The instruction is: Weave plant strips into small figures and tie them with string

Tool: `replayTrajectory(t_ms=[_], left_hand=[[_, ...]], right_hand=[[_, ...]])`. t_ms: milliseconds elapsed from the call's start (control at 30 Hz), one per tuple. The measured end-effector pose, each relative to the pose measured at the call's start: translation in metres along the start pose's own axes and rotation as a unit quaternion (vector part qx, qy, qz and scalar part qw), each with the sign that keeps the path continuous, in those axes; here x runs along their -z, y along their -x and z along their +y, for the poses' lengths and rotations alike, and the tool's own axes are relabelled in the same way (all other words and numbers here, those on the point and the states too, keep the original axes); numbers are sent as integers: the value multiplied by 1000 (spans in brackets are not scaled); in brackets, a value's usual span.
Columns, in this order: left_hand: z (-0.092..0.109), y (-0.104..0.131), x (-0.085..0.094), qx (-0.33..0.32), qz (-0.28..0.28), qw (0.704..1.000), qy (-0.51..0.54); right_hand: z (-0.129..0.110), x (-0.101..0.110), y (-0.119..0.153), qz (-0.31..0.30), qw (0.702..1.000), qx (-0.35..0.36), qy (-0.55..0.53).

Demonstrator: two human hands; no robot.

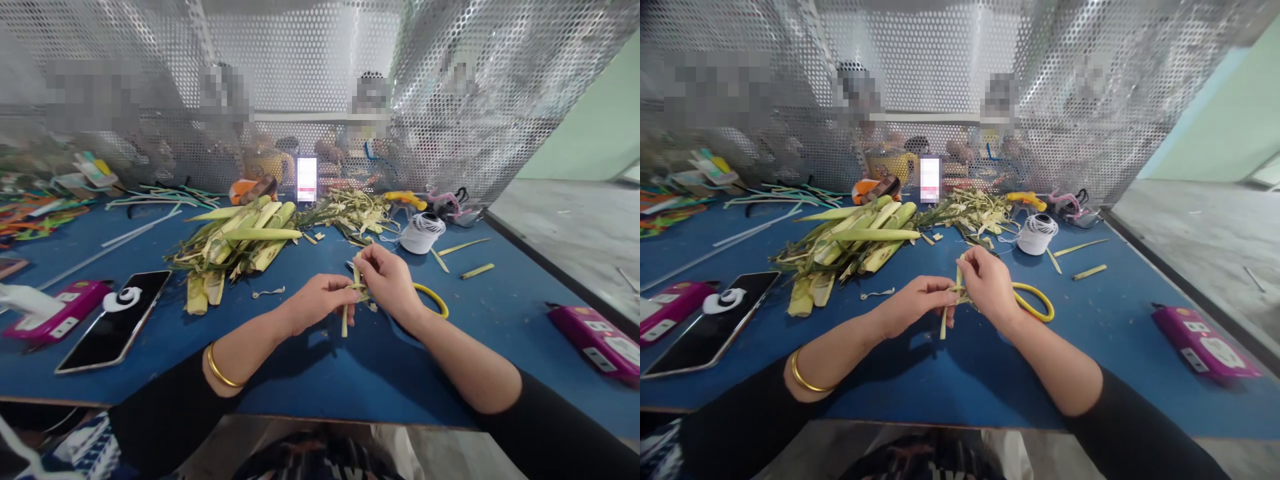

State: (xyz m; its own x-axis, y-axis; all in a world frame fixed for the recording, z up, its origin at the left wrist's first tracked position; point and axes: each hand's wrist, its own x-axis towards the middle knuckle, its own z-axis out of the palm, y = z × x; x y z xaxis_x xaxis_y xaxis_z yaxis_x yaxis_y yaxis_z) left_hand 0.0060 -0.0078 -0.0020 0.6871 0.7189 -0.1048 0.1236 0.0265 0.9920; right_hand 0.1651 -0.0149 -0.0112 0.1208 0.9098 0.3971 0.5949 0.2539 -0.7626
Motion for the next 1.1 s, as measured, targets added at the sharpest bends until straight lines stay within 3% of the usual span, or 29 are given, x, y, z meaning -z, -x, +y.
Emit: replayTrajectory(t_ms=[200,333,400,467,533,667,767,933,1100], left_hand=[[-5,-1,-2,13,49,997,-52],[-4,0,-2,42,39,998,5],[-3,0,-1,66,46,995,53],[-3,-2,1,82,82,989,88],[-3,-4,6,82,136,981,110],[-6,-9,14,53,197,961,186],[-7,-11,17,50,214,947,234],[-4,-11,18,73,231,934,261],[-1,-13,21,88,270,917,280]], right_hand=[[2,-4,1,4,1000,-23,-20],[7,-7,0,-4,998,-47,-32],[9,-4,-1,10,1000,-19,6],[8,2,-3,55,992,68,88],[4,9,-3,73,961,205,173],[-5,17,-1,-58,856,440,265],[-5,11,3,-128,818,492,269],[-1,5,8,-105,834,490,229],[-1,11,4,-66,876,423,221]])
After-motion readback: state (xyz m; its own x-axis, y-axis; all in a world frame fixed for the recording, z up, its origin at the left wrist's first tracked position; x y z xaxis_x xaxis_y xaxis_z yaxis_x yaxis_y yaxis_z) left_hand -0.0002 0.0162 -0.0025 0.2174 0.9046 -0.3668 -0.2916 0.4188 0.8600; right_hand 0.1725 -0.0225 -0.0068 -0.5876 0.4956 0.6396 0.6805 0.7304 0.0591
